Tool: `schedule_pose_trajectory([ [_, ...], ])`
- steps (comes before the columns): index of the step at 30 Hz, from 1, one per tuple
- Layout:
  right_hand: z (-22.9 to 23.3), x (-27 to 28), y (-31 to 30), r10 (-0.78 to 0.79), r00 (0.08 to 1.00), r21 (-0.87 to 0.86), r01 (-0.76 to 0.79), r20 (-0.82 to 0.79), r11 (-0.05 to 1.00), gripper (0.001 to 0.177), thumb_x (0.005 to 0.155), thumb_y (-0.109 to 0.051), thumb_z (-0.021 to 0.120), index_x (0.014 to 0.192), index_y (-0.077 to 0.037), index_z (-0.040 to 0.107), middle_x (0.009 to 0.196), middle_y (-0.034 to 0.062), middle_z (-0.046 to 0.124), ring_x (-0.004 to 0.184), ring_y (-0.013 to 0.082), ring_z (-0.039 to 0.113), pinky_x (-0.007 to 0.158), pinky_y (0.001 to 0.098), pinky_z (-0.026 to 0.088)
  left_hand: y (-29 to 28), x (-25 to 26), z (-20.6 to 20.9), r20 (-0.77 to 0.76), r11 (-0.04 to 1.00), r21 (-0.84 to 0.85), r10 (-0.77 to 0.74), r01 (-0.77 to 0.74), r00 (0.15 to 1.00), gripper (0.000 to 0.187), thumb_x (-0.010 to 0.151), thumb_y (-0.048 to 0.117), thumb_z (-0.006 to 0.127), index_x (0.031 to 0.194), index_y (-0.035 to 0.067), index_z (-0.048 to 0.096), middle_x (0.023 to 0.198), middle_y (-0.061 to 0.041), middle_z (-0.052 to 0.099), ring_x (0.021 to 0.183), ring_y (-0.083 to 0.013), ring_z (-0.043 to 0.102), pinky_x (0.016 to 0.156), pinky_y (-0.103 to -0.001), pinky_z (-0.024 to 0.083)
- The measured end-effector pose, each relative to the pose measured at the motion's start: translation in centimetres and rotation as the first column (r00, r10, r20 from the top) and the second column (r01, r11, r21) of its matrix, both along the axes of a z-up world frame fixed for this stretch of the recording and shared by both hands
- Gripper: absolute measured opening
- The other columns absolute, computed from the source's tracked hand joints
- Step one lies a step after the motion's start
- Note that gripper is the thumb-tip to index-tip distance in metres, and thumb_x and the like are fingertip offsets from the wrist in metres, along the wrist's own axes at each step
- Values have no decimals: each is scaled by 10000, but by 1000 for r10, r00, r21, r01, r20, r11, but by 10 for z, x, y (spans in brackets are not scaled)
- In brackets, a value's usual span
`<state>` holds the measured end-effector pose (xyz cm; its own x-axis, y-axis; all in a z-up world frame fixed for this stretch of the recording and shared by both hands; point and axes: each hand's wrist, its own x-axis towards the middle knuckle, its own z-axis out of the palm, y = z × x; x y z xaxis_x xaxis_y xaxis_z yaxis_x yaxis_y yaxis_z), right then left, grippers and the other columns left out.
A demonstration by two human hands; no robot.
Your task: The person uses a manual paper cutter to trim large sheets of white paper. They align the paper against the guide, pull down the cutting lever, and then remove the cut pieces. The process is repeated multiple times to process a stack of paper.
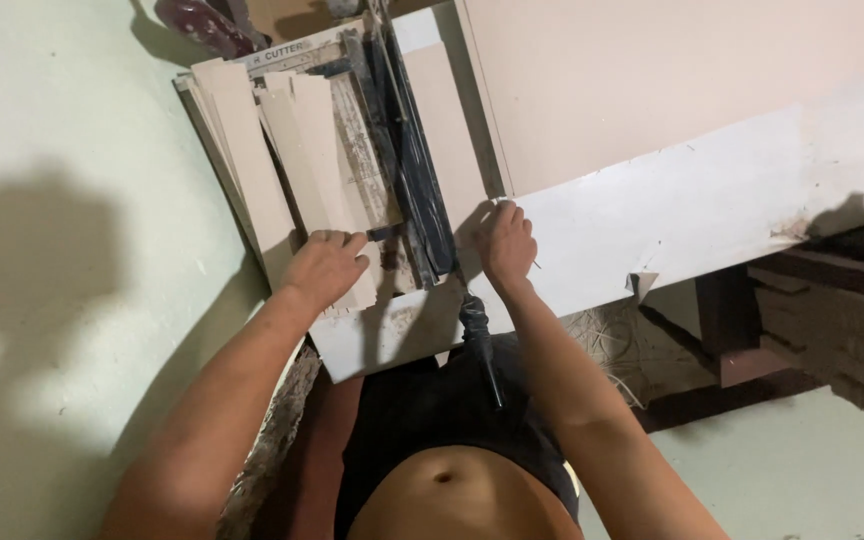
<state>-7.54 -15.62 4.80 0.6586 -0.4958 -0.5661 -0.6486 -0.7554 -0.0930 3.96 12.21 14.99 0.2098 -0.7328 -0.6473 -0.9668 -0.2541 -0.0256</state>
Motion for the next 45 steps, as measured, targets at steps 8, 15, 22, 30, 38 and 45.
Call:
schedule_pose_trajectory([
  [8,11,-1,17,-50,996,-51,47,-77,998,846,779,-502,877,1346,-139,365,1161,76,479,1142,316,567,907,574,567,-7,-2,15,-30,938,-304,167,-168,986,317,927,98,683,1229,162,607,1389,-110,502,1175,-311,586,922,-426,452],
  [15,1,-5,8,-146,989,91,143,32,985,934,706,-389,962,1353,-104,351,1167,145,454,1106,404,601,850,594,593,-14,-11,1,-67,928,-299,213,-223,975,352,943,103,671,1286,166,618,1446,-120,484,1154,-311,586,939,-435,440],
  [22,15,-21,-8,33,986,55,-43,166,998,396,997,-171,652,1355,-136,487,1028,112,629,1016,328,682,843,482,587,-25,-17,8,-161,888,-327,285,-323,945,296,951,99,659,1241,153,633,1420,-115,491,1096,-306,584,955,-472,429],
  [30,63,-57,-11,-410,891,634,204,196,746,318,1078,-189,549,1390,-132,561,1006,237,718,1032,425,706,906,569,548,-47,-11,12,-292,817,-309,406,-487,866,219,984,147,640,1197,100,663,1408,-158,494,1125,-336,571,921,-464,433],
  [38,67,12,28,-254,941,500,114,221,858,454,1073,-208,513,1518,-139,465,1072,265,725,1050,471,702,933,611,536,-88,-5,-5,-354,550,-260,710,-794,608,497,1009,76,600,1494,122,502,1504,-287,399,1439,-476,321,1132,-629,245],
  [45,45,15,21,-232,960,454,139,156,880,443,1059,-257,507,1500,-211,510,1134,196,735,1067,435,703,905,580,540,-135,22,1,-203,525,21,836,-851,510,944,784,453,852,1549,100,428,1663,-308,22,1546,-455,44,1204,-685,26],
])
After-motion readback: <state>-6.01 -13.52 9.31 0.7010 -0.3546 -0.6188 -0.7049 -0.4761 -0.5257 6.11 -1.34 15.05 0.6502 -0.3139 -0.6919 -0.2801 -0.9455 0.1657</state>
